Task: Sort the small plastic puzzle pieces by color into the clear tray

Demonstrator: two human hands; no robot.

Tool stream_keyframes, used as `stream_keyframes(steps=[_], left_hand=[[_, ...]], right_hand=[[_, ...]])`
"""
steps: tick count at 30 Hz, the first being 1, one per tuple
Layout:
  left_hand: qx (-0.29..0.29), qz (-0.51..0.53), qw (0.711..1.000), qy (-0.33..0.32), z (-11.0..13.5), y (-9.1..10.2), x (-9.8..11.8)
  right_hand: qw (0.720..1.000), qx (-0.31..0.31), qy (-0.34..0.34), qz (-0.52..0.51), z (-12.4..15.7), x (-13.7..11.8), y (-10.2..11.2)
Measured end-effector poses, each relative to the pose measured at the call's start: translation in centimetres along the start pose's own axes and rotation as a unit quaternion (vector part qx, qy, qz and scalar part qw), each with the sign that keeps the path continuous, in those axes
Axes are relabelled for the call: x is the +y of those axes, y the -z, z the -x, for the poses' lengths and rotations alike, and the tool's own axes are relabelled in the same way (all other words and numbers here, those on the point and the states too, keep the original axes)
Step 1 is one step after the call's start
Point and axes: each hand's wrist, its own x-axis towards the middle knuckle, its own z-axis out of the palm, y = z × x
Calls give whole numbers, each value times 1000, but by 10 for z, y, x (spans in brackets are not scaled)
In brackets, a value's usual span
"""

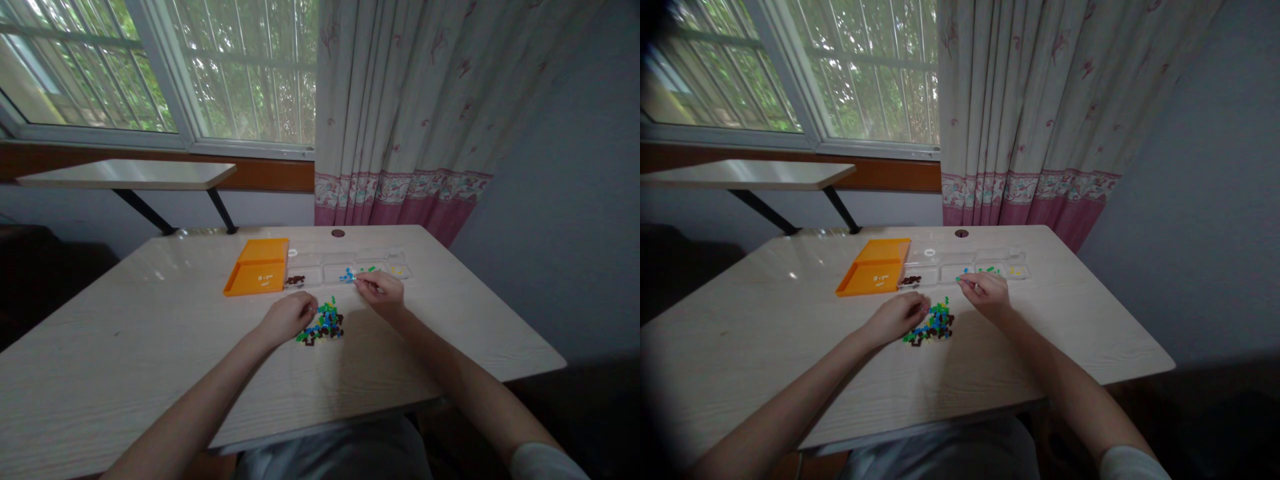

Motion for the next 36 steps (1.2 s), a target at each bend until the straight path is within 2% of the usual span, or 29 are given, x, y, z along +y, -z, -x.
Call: stream_keyframes(steps=[10, 17, 20, 23, 26, 30, 33, 36], left_hand=[[-16, -45, 999, -10, 3, 2, 3], [-19, -58, 998, -22, 4, 3, 3], [-22, -63, 997, -23, 4, 4, 2], [-23, -73, 997, -24, 4, 4, 1], [-21, -84, 996, -22, 5, 5, 0], [-25, -98, 995, -22, 5, 8, 1], [-29, -109, 993, -23, 5, 9, 2], [-31, -113, 993, -30, 4, 10, 2]], right_hand=[[1000, 3, 15, 9, -3, -1, 3], [997, 6, 63, 35, -2, 8, 5], [997, -9, 71, 39, -2, 15, 7], [994, -56, 76, 52, -4, 25, 12], [985, -143, 34, 85, -8, 35, 17], [954, -247, -66, 159, -9, 48, 19], [927, -280, -126, 214, -8, 54, 18], [914, -287, -158, 239, -8, 55, 17]])
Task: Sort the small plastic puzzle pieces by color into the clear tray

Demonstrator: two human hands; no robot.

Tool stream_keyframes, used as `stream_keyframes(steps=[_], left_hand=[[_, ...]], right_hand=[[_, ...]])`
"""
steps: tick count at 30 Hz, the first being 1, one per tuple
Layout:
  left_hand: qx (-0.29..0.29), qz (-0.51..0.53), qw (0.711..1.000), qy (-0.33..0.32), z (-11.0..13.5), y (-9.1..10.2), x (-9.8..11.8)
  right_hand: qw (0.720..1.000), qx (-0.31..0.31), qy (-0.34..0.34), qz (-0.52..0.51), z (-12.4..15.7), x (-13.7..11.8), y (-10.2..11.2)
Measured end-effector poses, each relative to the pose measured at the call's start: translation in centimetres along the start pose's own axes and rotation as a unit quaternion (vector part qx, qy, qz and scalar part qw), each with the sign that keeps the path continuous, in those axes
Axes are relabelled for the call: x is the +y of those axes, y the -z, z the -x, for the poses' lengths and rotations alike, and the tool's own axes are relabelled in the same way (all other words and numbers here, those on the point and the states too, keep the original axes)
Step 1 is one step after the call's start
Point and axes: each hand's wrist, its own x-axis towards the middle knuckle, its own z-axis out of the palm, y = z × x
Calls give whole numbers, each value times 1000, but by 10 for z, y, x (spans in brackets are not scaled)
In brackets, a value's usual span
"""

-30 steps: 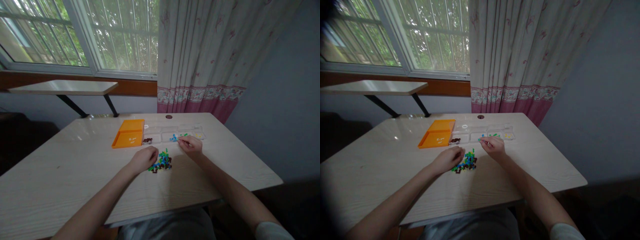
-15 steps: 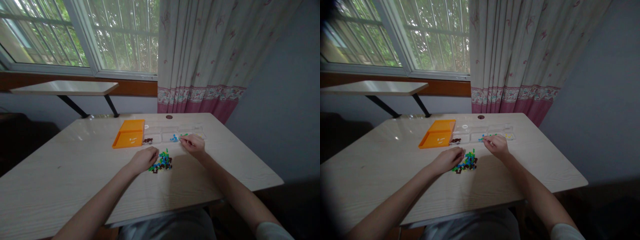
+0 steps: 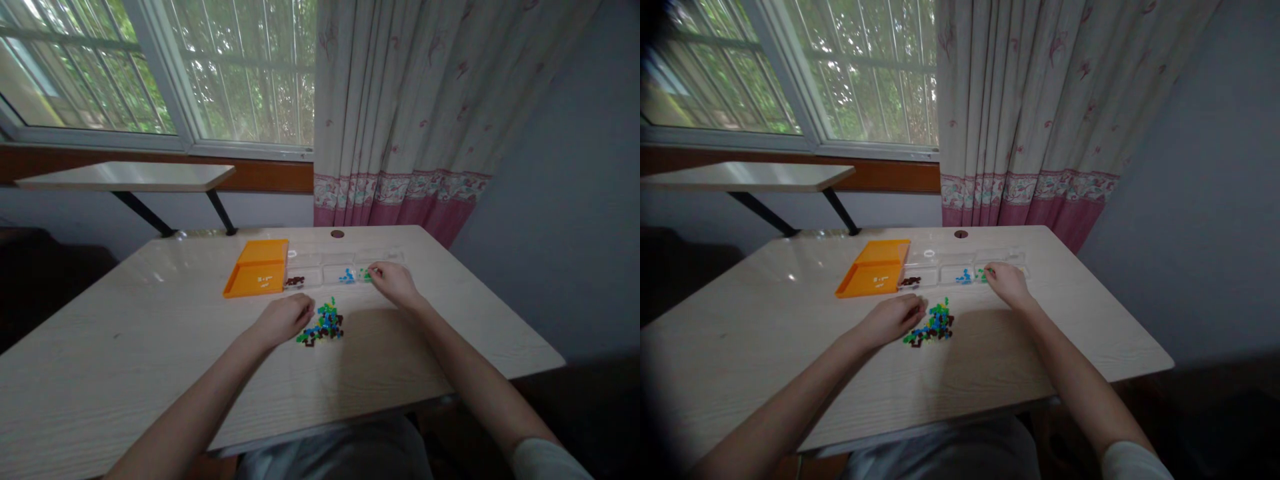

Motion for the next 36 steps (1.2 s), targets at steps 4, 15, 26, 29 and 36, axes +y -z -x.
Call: stream_keyframes(steps=[4, 15, 26, 29, 36], left_hand=[[-2, 4, 1000, 4, 1, 0, 0], [35, 466, 881, 77, -11, -13, 1], [-45, 775, 611, 156, -13, -5, 12], [-49, 764, 628, 142, -13, -10, 13], [-9, 729, 666, 156, -14, -10, 18]], right_hand=[[1000, -1, -22, -3, 1, -3, 2], [978, 22, 144, -152, 21, -58, -16], [936, 130, 190, -268, 34, -87, -14], [933, 121, 194, -276, 34, -88, -18], [935, 95, 207, -271, 34, -85, -22]])
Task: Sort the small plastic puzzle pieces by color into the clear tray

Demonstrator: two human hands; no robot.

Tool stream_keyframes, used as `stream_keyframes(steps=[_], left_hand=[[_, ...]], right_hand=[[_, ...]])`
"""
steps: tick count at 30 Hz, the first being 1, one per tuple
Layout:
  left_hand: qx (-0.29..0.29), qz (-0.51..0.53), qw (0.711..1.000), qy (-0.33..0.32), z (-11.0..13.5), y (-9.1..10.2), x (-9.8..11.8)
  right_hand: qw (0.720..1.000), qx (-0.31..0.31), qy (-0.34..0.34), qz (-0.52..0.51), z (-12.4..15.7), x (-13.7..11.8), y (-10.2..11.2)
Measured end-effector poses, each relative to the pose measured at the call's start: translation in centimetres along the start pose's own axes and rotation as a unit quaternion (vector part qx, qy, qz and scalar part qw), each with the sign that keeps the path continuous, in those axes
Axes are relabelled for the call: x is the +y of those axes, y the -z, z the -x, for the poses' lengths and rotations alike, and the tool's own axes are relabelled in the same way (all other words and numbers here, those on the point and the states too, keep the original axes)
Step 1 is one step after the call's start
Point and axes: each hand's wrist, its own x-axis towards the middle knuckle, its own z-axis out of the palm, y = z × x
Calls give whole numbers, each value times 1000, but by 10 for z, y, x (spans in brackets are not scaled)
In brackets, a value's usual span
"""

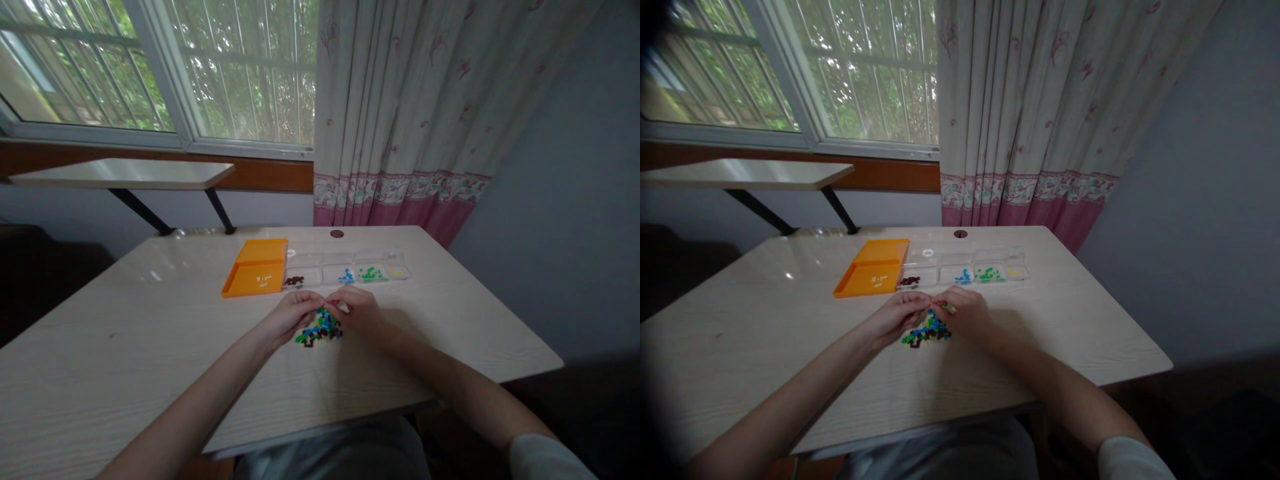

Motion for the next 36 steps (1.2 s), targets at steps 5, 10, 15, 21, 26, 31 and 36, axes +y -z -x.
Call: stream_keyframes(steps=[5, 10, 15, 21, 26, 31, 36], left_hand=[[73, -49, 996, -18, -2, 1, -2], [73, -81, 993, -54, -1, -1, -2], [84, -105, 990, -47, 1, -3, 0], [60, -91, 993, -34, -2, 1, -3], [53, -94, 994, -28, -1, 0, -1], [56, -107, 992, -24, -1, 0, -2], [65, -104, 992, -34, 0, -1, 0]], right_hand=[[1000, -16, 6, 11, 0, 1, 3], [999, -29, 17, 6, 0, 1, 5], [999, -36, 23, -8, 0, 2, 3], [999, -26, 9, -31, 1, 4, -1], [998, -13, -3, -56, -1, 3, -1], [998, -11, -20, -53, 0, 3, -1], [999, -16, -17, -45, 1, 6, -1]])
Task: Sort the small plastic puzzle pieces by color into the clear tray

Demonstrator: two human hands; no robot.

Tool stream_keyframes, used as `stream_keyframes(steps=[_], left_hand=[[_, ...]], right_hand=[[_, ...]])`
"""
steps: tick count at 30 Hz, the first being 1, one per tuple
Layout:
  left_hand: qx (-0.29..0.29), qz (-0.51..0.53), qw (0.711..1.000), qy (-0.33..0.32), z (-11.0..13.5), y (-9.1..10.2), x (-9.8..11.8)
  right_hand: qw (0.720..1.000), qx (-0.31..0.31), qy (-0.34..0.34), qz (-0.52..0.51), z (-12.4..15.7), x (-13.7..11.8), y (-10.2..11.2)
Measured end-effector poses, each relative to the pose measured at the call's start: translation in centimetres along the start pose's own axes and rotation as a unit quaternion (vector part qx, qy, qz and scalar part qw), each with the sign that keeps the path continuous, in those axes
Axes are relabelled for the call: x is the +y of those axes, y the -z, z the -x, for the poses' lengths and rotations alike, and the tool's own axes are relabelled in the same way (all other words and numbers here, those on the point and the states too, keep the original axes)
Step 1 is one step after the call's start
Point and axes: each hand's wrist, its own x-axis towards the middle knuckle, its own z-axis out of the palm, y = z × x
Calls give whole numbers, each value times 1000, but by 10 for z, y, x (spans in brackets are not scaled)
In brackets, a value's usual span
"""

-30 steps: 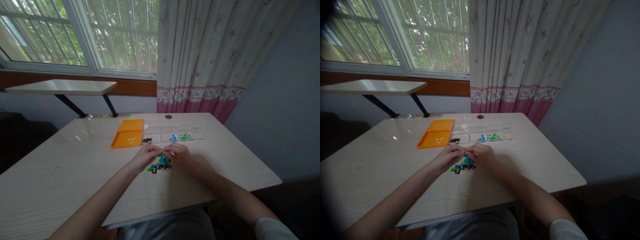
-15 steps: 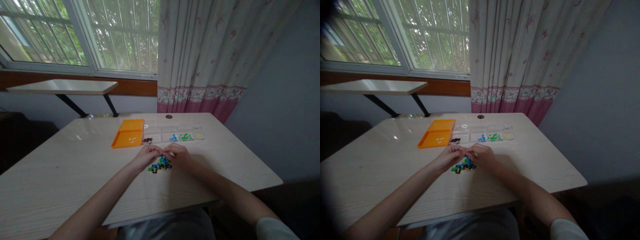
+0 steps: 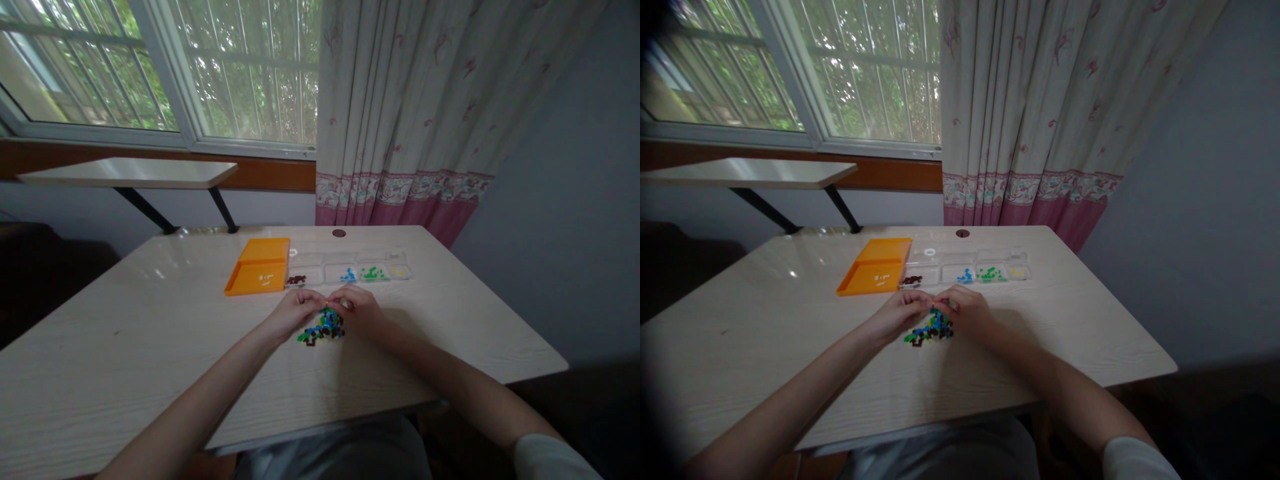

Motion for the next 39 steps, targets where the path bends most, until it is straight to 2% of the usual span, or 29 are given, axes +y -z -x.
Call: stream_keyframes(steps=[8, 11, 13, 15, 17, 19, 21, 25, 33, 39], left_hand=[[12, 2, 1000, -10, 0, -1, 2], [28, -22, 999, -23, -2, 6, 2], [48, -97, 993, -49, -3, 13, 2], [70, -228, 967, -93, -2, 20, 2], [74, -373, 915, -137, 0, 25, 0], [56, -479, 860, -166, 3, 26, -2], [25, -530, 829, -177, 4, 25, -3], [-17, -560, 810, -173, 5, 20, -4], [-29, -603, 777, -178, 7, 19, -1], [-22, -607, 775, -172, 6, 17, -1]], right_hand=[[999, -8, 31, 24, -1, -2, 2], [998, 44, 35, 28, -2, 0, 7], [994, 97, 16, 41, -4, 1, 13], [988, 144, -13, 51, -5, 3, 21], [982, 177, -32, 55, -7, 6, 29], [978, 196, -36, 59, -8, 8, 36], [976, 206, -34, 66, -9, 11, 40], [976, 207, -17, 67, -9, 12, 40], [981, 187, -2, 57, -7, 8, 37], [979, 193, 1, 58, -8, 6, 38]])
